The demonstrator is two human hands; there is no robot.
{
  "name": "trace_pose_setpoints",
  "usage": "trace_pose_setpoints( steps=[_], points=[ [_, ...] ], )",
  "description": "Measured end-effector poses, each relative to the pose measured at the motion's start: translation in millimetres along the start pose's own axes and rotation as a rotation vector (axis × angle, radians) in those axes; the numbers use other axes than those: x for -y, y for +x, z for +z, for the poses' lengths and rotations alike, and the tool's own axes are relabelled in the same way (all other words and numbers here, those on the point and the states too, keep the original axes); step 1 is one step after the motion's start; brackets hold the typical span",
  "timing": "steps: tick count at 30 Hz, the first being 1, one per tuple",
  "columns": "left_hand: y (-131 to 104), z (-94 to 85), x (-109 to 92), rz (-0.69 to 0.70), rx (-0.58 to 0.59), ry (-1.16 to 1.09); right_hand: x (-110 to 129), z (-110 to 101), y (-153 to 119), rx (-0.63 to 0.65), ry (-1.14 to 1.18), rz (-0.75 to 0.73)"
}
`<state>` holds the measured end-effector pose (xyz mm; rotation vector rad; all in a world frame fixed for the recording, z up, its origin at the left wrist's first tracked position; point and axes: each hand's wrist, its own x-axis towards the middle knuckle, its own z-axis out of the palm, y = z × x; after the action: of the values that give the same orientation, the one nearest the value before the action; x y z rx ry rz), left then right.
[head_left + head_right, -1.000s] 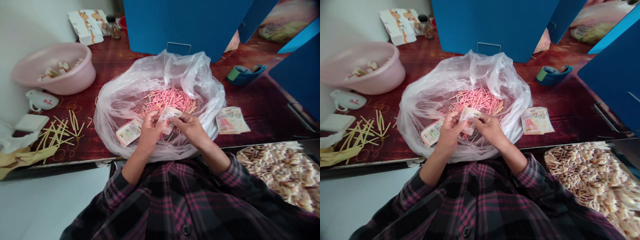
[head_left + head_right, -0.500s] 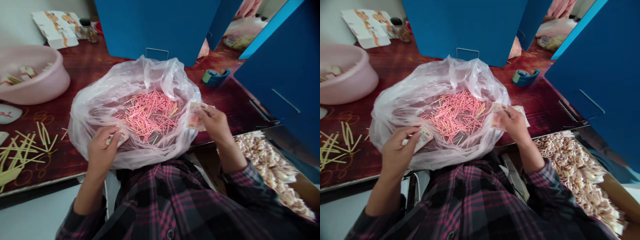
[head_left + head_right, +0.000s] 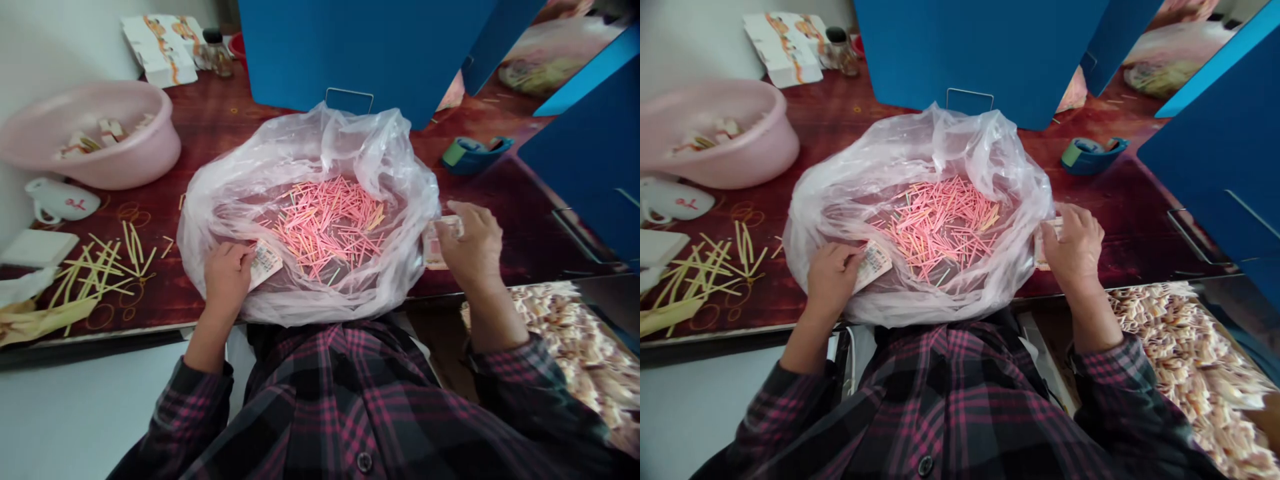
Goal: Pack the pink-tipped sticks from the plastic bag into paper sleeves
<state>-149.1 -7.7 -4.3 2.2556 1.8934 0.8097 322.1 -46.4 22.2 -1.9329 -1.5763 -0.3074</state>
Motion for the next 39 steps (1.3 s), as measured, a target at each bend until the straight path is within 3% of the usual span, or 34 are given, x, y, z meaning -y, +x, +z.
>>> trace_pose_setpoints(
  steps=[2, 4, 7, 10, 12, 14, 18, 21, 27, 33, 37, 39],
  points=[
    [-3, -7.5, -6, 0.008, -0.087, -0.014, 29, -1, 2, 0.004, 0.221, -0.073],
    [-6, -15.8, -19, 0.072, -0.178, -0.032, 70, -2, -1, 0.115, 0.475, -0.105],
    [-9, -20.4, -53, 0.252, -0.233, -0.087, 134, 2, -12, 0.491, 0.839, -0.045],
    [-10, -12.0, -87, 0.378, -0.190, -0.175, 171, 14, -21, 0.779, 1.005, 0.006],
    [-11, -3.7, -101, 0.341, -0.126, -0.267, 177, 22, -24, 0.818, 1.046, 0.047],
    [-10, 3.5, -106, 0.210, -0.015, -0.422, 174, 28, -26, 0.788, 1.090, 0.099],
    [-8, 10.9, -102, -0.075, 0.278, -0.876, 165, 32, -31, 0.755, 1.184, 0.183],
    [-8, 9.4, -99, -0.148, 0.380, -1.020, 166, 29, -34, 0.779, 1.188, 0.185],
    [-12, -2.5, -100, -0.089, 0.373, -0.892, 177, 24, -38, 0.735, 1.038, 0.065],
    [-8, -9.9, -89, 0.106, 0.172, -0.638, 178, 27, -21, 0.802, 0.925, -0.092],
    [-6, -13.9, -73, 0.112, 0.159, -0.452, 181, 37, 13, 0.699, 0.426, -0.243],
    [-8, -13.9, -67, 0.098, 0.182, -0.382, 193, 41, 23, 0.749, 0.141, -0.296]
  ],
)
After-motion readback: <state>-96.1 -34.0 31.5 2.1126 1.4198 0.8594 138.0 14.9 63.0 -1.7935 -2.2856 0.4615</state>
